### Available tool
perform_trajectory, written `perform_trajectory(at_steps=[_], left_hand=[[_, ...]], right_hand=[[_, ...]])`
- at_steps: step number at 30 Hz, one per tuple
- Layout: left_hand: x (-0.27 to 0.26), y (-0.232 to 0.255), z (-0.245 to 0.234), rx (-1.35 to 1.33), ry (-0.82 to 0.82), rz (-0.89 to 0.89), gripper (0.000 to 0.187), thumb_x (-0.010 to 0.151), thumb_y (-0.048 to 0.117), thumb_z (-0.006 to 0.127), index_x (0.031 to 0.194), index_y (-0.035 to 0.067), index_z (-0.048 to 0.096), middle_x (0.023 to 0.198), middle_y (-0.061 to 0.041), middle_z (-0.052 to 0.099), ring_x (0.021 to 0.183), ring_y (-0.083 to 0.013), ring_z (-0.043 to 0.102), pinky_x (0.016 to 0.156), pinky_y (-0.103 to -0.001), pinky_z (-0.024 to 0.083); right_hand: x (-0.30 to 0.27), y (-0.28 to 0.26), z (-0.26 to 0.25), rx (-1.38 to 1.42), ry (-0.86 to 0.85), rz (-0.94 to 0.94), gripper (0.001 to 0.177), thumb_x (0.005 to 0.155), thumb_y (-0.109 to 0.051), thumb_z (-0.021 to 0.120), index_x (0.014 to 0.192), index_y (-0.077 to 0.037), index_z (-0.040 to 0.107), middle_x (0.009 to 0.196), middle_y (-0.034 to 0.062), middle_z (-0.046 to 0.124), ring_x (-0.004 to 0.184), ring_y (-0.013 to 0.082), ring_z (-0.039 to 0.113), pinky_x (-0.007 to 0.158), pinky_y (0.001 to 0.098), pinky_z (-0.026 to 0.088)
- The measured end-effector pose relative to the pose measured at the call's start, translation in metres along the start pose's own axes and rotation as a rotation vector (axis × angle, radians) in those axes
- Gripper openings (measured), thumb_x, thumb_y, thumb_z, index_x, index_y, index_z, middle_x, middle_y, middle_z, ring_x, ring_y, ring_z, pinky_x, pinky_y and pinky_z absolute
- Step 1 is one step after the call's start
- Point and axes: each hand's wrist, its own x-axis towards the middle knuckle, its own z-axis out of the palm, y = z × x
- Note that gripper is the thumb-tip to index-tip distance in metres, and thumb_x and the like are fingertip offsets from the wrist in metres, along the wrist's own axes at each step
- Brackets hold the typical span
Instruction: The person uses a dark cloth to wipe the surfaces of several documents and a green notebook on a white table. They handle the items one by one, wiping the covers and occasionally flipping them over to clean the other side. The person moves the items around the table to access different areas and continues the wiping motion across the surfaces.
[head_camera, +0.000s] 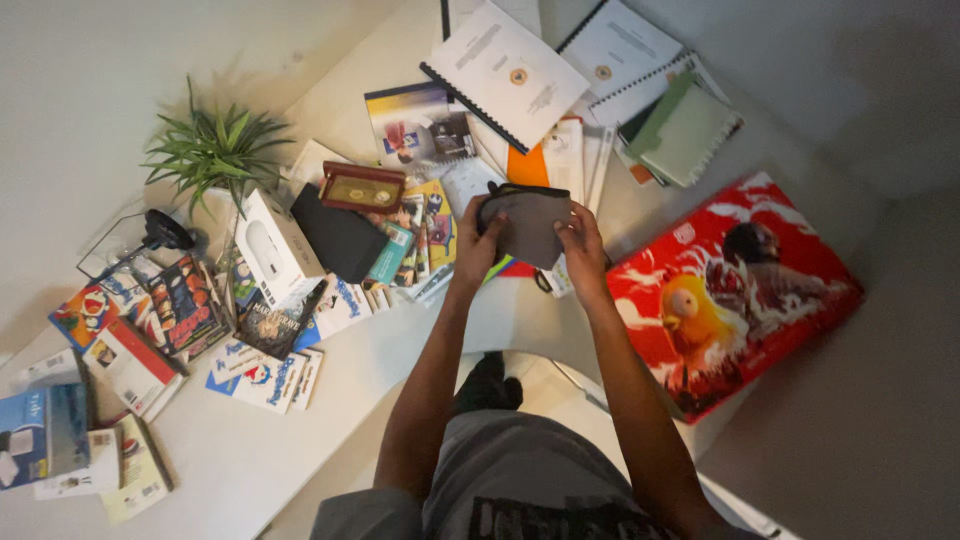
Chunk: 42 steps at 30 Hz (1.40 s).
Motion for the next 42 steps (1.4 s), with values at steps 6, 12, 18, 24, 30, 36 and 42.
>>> perform_trajectory(at_steps=[6,12,18,24,30,36,42], left_hand=[[0.073,-0.042,-0.004,-0.004,0.061,0.032,0.031,0.099,0.008,0.063,0.128,0.0,0.055,0.106,-0.01,0.067,0.098,-0.016,0.06,0.089,-0.03,0.051],[0.143,-0.088,-0.003,-0.051,0.109,-0.045,0.038,0.096,0.008,0.058,0.133,-0.001,0.053,0.113,-0.011,0.065,0.104,-0.0191,0.06,0.093,-0.031,0.05],[0.197,-0.142,-0.012,-0.032,0.118,-0.015,0.037,0.095,0.005,0.058,0.131,-0.002,0.055,0.115,-0.014,0.066,0.107,-0.0204,0.06,0.097,-0.032,0.051],[0.226,-0.2,-0.036,0.183,0.164,0.126,0.043,0.097,0.005,0.058,0.139,-0.004,0.052,0.133,-0.02,0.059,0.125,-0.0307,0.056,0.111,-0.039,0.041],[0.236,-0.203,-0.026,0.27,0.164,0.001,0.041,0.096,0.009,0.063,0.134,-0.004,0.053,0.125,-0.022,0.061,0.118,-0.0331,0.06,0.106,-0.04,0.046],[0.239,-0.198,0.009,0.266,0.093,0.03,0.039,0.097,0.01,0.061,0.134,-0.001,0.054,0.12,-0.021,0.066,0.111,-0.0324,0.065,0.099,-0.039,0.05],[0.236,-0.213,0.072,0.171,-0.086,-0.039,0.049,0.095,0.014,0.058,0.141,0.003,0.048,0.111,-0.021,0.07,0.099,-0.0336,0.069,0.087,-0.04,0.054]], right_hand=[[0.072,0.012,0.008,-0.067,-0.072,0.032,0.04,0.105,-0.011,0.059,0.143,-0.004,0.051,0.12,0.0069,0.065,0.11,0.0148,0.061,0.094,0.0299,0.05],[0.144,0.03,0.015,-0.022,-0.009,0.219,0.037,0.107,-0.026,0.053,0.14,-0.009,0.056,0.123,0.0056,0.063,0.111,0.0164,0.061,0.089,0.0341,0.056],[0.213,0.108,0.01,-0.061,0.13,0.236,0.045,0.103,-0.017,0.049,0.148,-0.014,0.047,0.133,0.0087,0.057,0.111,0.0194,0.059,0.082,0.0348,0.056],[0.272,0.156,-0.008,0.149,0.286,0.311,0.054,0.095,-0.007,0.06,0.138,-0.018,0.03,0.13,0.0119,0.058,0.107,0.019,0.064,0.083,0.0345,0.061],[0.28,0.153,-0.028,0.113,0.183,0.441,0.032,0.098,-0.009,0.063,0.13,-0.009,0.056,0.119,0.0058,0.065,0.102,0.017,0.067,0.084,0.0342,0.058],[0.246,0.152,-0.059,0.111,0.304,0.374,0.033,0.098,-0.011,0.062,0.131,-0.012,0.058,0.115,0.0038,0.065,0.098,0.0159,0.064,0.083,0.0347,0.055],[0.199,0.143,-0.107,0.133,0.518,0.183,0.039,0.1,-0.01,0.065,0.134,-0.007,0.047,0.13,0.0068,0.055,0.11,0.0184,0.065,0.089,0.0361,0.059]])
